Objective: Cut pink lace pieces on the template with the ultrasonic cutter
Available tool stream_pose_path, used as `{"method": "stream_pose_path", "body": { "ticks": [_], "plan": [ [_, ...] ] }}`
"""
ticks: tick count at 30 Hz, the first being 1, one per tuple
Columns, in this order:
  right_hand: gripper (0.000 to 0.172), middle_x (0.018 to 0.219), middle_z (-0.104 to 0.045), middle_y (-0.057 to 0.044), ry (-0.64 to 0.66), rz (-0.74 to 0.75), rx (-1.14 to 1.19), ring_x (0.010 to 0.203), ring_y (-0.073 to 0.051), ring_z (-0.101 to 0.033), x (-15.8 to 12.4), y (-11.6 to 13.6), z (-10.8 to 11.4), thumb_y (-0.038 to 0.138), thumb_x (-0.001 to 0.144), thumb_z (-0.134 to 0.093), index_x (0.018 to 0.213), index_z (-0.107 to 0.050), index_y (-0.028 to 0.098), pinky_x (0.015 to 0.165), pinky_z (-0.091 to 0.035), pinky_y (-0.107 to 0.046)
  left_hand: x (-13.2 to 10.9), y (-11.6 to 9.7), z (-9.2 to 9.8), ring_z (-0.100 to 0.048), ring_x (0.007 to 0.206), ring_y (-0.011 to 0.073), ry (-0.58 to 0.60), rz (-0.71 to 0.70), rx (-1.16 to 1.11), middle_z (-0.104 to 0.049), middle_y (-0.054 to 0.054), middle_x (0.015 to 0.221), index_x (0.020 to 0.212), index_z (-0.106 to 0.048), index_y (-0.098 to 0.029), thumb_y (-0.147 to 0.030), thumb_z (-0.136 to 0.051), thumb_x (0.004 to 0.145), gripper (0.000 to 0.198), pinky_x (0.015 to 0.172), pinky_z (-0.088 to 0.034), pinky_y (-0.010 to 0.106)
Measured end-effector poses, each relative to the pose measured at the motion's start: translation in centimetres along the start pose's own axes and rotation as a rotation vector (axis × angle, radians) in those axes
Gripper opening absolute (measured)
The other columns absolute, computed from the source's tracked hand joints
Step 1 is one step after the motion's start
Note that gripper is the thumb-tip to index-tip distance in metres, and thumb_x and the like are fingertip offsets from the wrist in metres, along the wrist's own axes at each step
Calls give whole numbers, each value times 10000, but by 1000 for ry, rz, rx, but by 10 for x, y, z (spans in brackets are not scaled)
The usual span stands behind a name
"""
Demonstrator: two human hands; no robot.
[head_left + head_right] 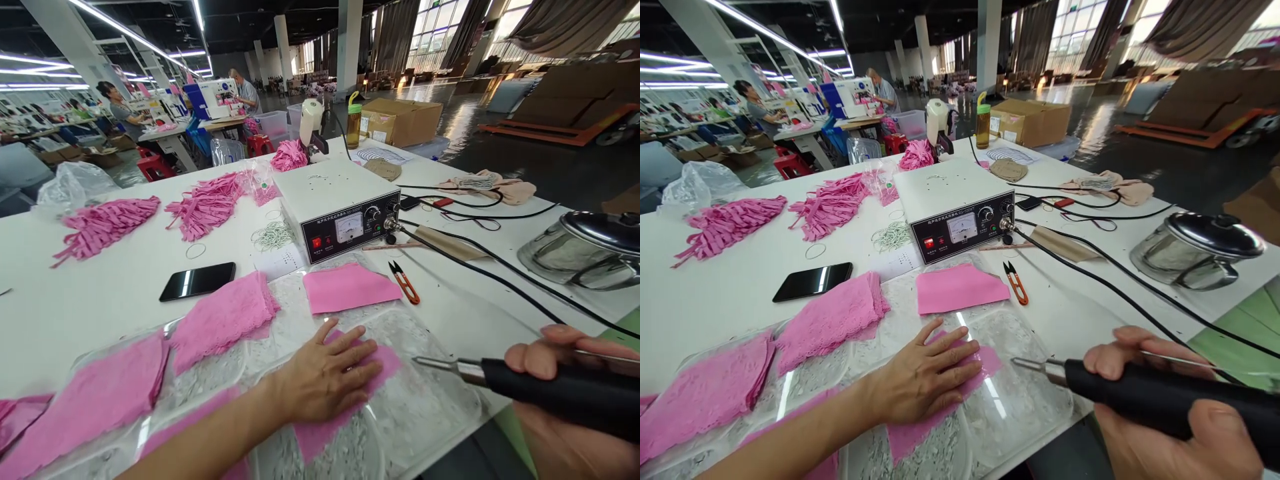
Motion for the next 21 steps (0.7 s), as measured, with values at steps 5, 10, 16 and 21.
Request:
{"method": "stream_pose_path", "body": {
  "ticks": [5,10,16,21],
  "plan": [
    [206,731,-498,-34,2,-158,220,513,-172,-431,-6,-1,-15,421,749,-504,732,-584,232,454,-379,-368,1,-1,1,-409,1358,286,4,9,6,-532,71,1403,1316,-525,-177,-403,-378,1022,399,1154,-188,519],
    [202,691,-443,-17,-13,-137,215,503,-171,-423,-5,-4,-15,408,743,-464,726,-549,226,447,-383,-374,1,-2,3,-393,1366,291,32,14,0,-517,67,1419,1318,-519,-174,-402,-328,1036,410,1163,-165,523],
    [172,695,-431,-18,-10,-124,165,519,-188,-416,-7,0,-20,372,760,-429,742,-542,243,451,-385,-376,1,-1,2,-409,1359,280,-4,15,0,-539,84,1394,1307,-534,-177,-405,-363,1026,400,1162,-178,514],
    [150,678,-463,-28,37,-86,187,494,-172,-417,-5,-1,-21,347,695,-462,718,-541,221,432,-395,-368,1,-1,0,-402,1362,289,-5,9,-11,-533,76,1401,1311,-528,-171,-398,-353,1029,402,1164,-151,530]
  ]
}}
Point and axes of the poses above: each hand's wrist, its own x-axis towards the middle knuckle, its own z-axis out of the back of the hand, y = z × x, the point moved 1 cm from there along x, towards the middle knuckle
